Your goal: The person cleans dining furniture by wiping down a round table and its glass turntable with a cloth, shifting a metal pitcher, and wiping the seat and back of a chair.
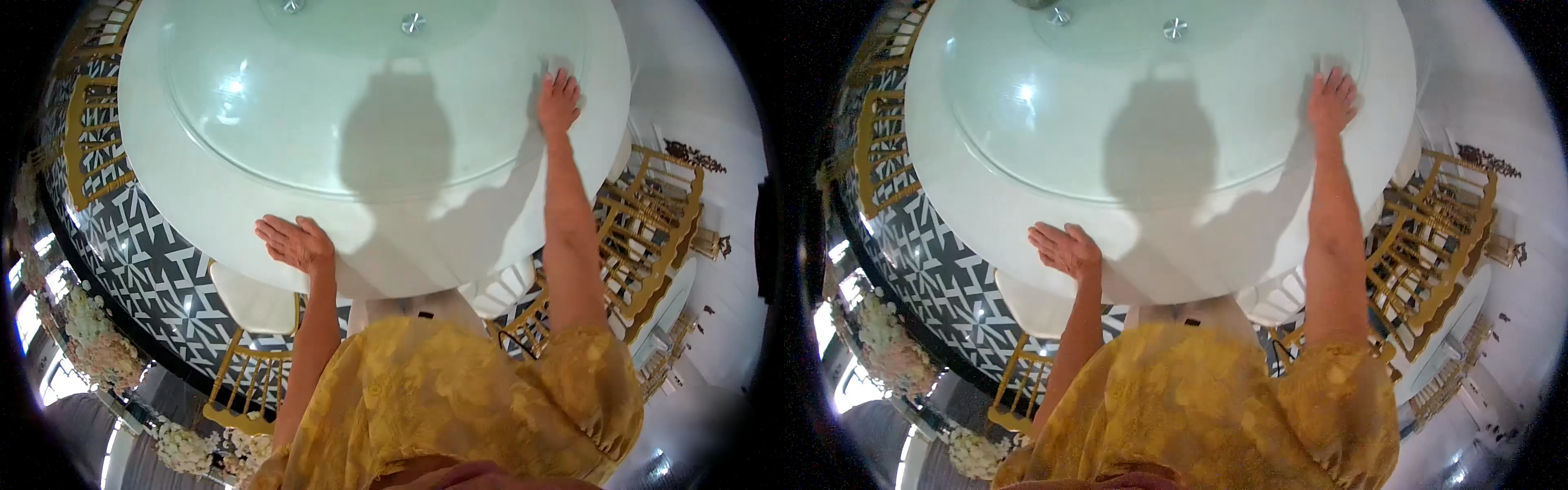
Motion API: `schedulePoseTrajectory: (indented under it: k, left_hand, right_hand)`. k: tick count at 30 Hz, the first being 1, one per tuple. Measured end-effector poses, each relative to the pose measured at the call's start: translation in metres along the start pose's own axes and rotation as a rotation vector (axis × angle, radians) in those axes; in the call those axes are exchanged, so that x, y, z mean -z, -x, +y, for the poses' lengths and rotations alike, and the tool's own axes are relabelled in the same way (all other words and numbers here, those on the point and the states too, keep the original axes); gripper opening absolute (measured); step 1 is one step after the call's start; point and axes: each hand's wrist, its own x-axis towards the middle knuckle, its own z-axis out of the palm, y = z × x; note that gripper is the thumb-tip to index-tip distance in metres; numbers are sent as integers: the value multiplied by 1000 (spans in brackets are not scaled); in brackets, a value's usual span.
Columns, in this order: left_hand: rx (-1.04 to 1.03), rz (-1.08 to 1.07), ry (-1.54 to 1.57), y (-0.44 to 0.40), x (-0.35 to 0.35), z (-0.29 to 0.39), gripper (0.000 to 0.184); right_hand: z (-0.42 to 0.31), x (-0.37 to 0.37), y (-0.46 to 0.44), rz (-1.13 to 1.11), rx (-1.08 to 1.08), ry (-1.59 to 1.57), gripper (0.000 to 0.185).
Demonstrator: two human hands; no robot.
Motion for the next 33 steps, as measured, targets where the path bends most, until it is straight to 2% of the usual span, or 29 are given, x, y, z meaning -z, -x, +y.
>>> schedulePoseTrajectory:
  k: [2, 4, 5, 6, 7, 9, 12, 14, 15, 16, 17, 18, 19, 20, 22, 23, 27, 33]
  left_hand:
    - [-7, 10, 9, 1, 3, 1, 69]
    - [-6, -9, 11, 0, 7, 3, 69]
    - [-7, -8, -7, 0, 5, 2, 69]
    - [-9, 0, -6, 0, 5, 1, 69]
    - [-11, -5, -12, 1, 5, 1, 69]
    - [-13, 1, -12, 1, 5, 1, 69]
    - [-14, 9, -8, 1, 4, 0, 68]
    - [5, -22, -22, 0, 5, 0, 69]
    - [12, -20, -21, 0, 7, 1, 69]
    - [7, -21, -12, 0, 8, 2, 69]
    - [0, -21, -3, 0, 9, 3, 69]
    - [4, -16, 4, 1, 10, 3, 69]
    - [-7, -12, 14, 2, 10, 2, 68]
    - [-16, -8, 23, 0, 9, 2, 68]
    - [7, -30, 20, -2, 9, 4, 70]
    - [21, -65, 8, 0, 9, 2, 71]
    - [3, -32, -5, -1, 11, 4, 68]
    - [21, -72, 20, -2, 15, 6, 69]
  right_hand:
    - [-48, -11, 15, 98, 210, 77, 58]
    - [-136, 26, 49, -107, 457, 23, 56]
    - [-171, 24, 77, -6, 612, -63, 51]
    - [-207, 22, 96, -368, 650, -326, 47]
    - [-232, 43, 127, -195, 797, -314, 47]
    - [-267, 43, 179, -223, 971, -403, 57]
    - [-270, 43, 196, -396, 1134, -633, 54]
    - [-247, 57, 155, -334, 1094, -400, 48]
    - [-234, 67, 123, -372, 968, -352, 40]
    - [-212, 45, 103, -195, 890, -163, 38]
    - [-182, 47, 75, -200, 667, -386, 42]
    - [-158, 35, 53, -51, 647, -94, 45]
    - [-129, 31, 30, -72, 536, -2, 48]
    - [-93, 6, 12, -25, 461, 65, 51]
    - [-37, -8, -11, -138, 302, -4, 56]
    - [-32, 3, -2, -125, 258, -78, 58]
    - [-56, 15, 52, -121, 309, -32, 63]
    - [-138, 33, 137, -176, 378, -79, 72]
